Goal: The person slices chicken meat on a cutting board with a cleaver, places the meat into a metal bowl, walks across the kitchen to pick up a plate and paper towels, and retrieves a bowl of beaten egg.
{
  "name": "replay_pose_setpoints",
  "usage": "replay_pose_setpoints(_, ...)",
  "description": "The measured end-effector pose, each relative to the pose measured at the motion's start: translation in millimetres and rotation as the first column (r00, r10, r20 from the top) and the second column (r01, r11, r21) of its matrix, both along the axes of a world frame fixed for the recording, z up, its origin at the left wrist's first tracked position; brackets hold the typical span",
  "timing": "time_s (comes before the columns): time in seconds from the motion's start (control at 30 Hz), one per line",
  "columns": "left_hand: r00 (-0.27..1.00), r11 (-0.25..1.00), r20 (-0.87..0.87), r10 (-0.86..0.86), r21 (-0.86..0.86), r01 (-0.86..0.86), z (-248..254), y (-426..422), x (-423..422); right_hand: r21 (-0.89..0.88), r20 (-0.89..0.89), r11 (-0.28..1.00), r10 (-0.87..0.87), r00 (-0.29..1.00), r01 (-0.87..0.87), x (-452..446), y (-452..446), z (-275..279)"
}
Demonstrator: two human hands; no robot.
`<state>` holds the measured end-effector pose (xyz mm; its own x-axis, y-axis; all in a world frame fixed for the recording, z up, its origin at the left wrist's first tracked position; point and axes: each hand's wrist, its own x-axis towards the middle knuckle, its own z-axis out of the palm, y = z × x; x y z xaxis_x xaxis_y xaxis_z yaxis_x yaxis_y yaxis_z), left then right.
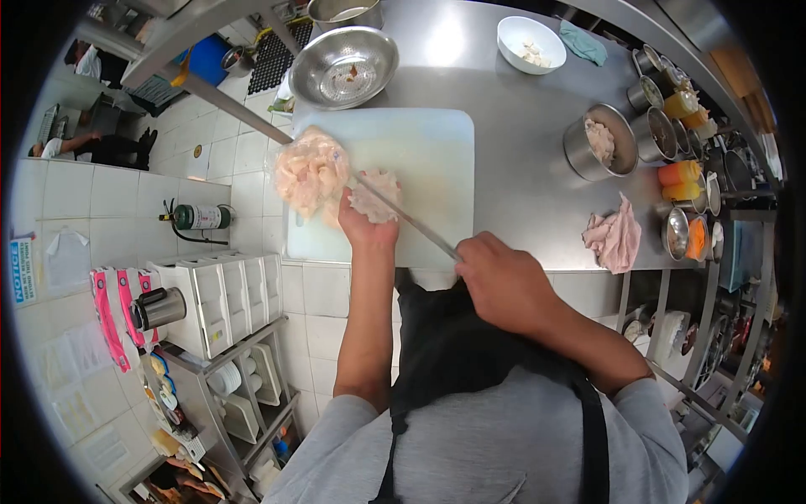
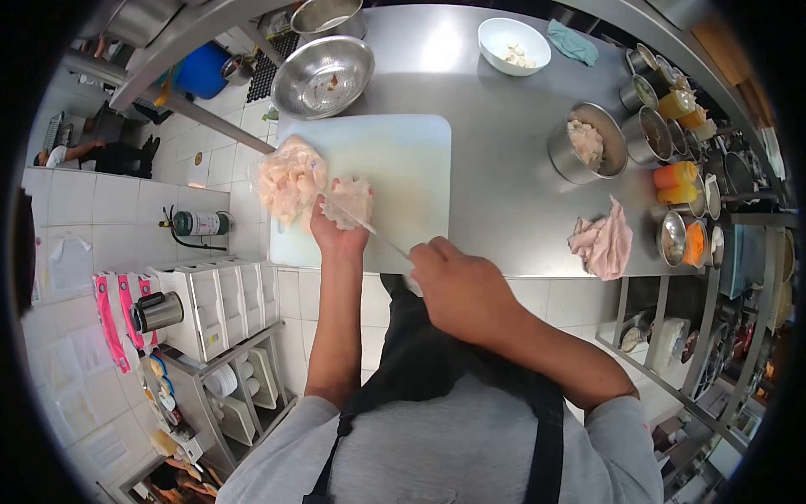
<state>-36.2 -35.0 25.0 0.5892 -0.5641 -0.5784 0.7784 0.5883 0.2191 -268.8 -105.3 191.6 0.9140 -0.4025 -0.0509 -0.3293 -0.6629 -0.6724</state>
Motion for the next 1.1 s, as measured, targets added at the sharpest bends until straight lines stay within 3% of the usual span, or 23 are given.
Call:
replay_pose_setpoints(0.07, 0.994, 0.997, -0.090, -0.059, -0.062, 0.054, -3, -8, -5, 0.121, 0.159, 0.990, -0.088, 0.983, 0.069, -15, -21, -6)
replay_pose_setpoints(0.1, 0.986, 0.992, -0.134, -0.094, -0.097, 0.082, 0, -15, -8, 0.370, 0.104, 0.916, -0.205, 0.973, 0.153, -25, -29, -6)
replay_pose_setpoints(0.17, 0.977, 0.976, -0.132, -0.170, -0.156, 0.149, 4, -33, -18, 0.764, -0.076, 0.572, -0.379, 0.922, 0.298, -47, -44, -3)
replay_pose_setpoints(0.3, 0.930, 0.887, 0.015, -0.368, -0.295, 0.356, 53, -103, -47, 0.892, 0.049, 0.395, -0.570, 0.820, 0.221, -104, -71, 3)
replay_pose_setpoints(0.4, 0.818, 0.778, 0.227, -0.529, -0.255, 0.574, 99, -165, -61, 0.905, 0.140, 0.371, -0.721, 0.679, 0.207, -148, -79, 8)
replay_pose_setpoints(0.43, 0.822, 0.808, 0.252, -0.510, -0.187, 0.559, 124, -188, -77, 0.895, 0.144, 0.376, -0.754, 0.641, 0.241, -162, -79, 14)
replay_pose_setpoints(0.53, 0.744, 0.688, 0.456, -0.488, -0.325, 0.649, 151, -257, -117, 0.885, 0.145, 0.339, -0.854, 0.500, 0.321, -202, -74, 21)
replay_pose_setpoints(0.6, 0.637, 0.785, 0.667, -0.387, -0.125, 0.607, 158, -298, -163, 0.886, 0.137, 0.298, -0.900, 0.414, 0.355, -225, -69, 19)
replay_pose_setpoints(0.63, 0.557, 0.830, 0.756, -0.343, -0.034, 0.557, 160, -316, -186, 0.890, 0.126, 0.274, -0.916, 0.382, 0.364, -236, -66, 19)
replay_pose_setpoints(0.67, 0.397, 0.838, 0.877, -0.269, 0.010, 0.546, 144, -335, -204, 0.894, 0.113, 0.250, -0.929, 0.352, 0.372, -245, -64, 18)
replay_pose_setpoints(0.7, 0.120, 0.911, 0.978, -0.170, 0.109, 0.397, 131, -349, -227, 0.899, 0.116, 0.236, -0.941, 0.319, 0.369, -252, -63, 16)
replay_pose_setpoints(0.73, -0.221, 0.858, 0.937, -0.271, 0.339, 0.385, 109, -360, -236, 0.898, 0.112, 0.222, -0.950, 0.292, 0.379, -255, -61, 13)
replay_pose_setpoints(0.77, -0.535, 0.786, 0.775, -0.337, 0.544, 0.293, 83, -369, -243, 0.898, 0.105, 0.206, -0.958, 0.266, 0.388, -259, -60, 11)
replay_pose_setpoints(0.87, -0.708, 0.668, 0.596, -0.379, 0.706, 0.236, 28, -389, -254, 0.904, 0.079, 0.170, -0.968, 0.237, 0.391, -270, -55, 4)
replay_pose_setpoints(0.97, -0.261, 0.507, 0.690, -0.675, 0.691, 0.516, 38, -409, -249, 0.908, 0.045, 0.114, -0.983, 0.178, 0.403, -275, -52, -2)
replay_pose_setpoints(1.03, 0.274, 0.668, 0.726, -0.631, 0.329, 0.667, 61, -402, -242, 0.902, -0.015, 0.053, -0.988, 0.153, 0.428, -273, -55, -9)
replay_pose_setpoints(1.1, 0.353, 0.704, 0.737, -0.576, 0.227, 0.673, 57, -375, -212, 0.888, 0.022, 0.118, -0.976, 0.215, 0.444, -275, -61, -24)
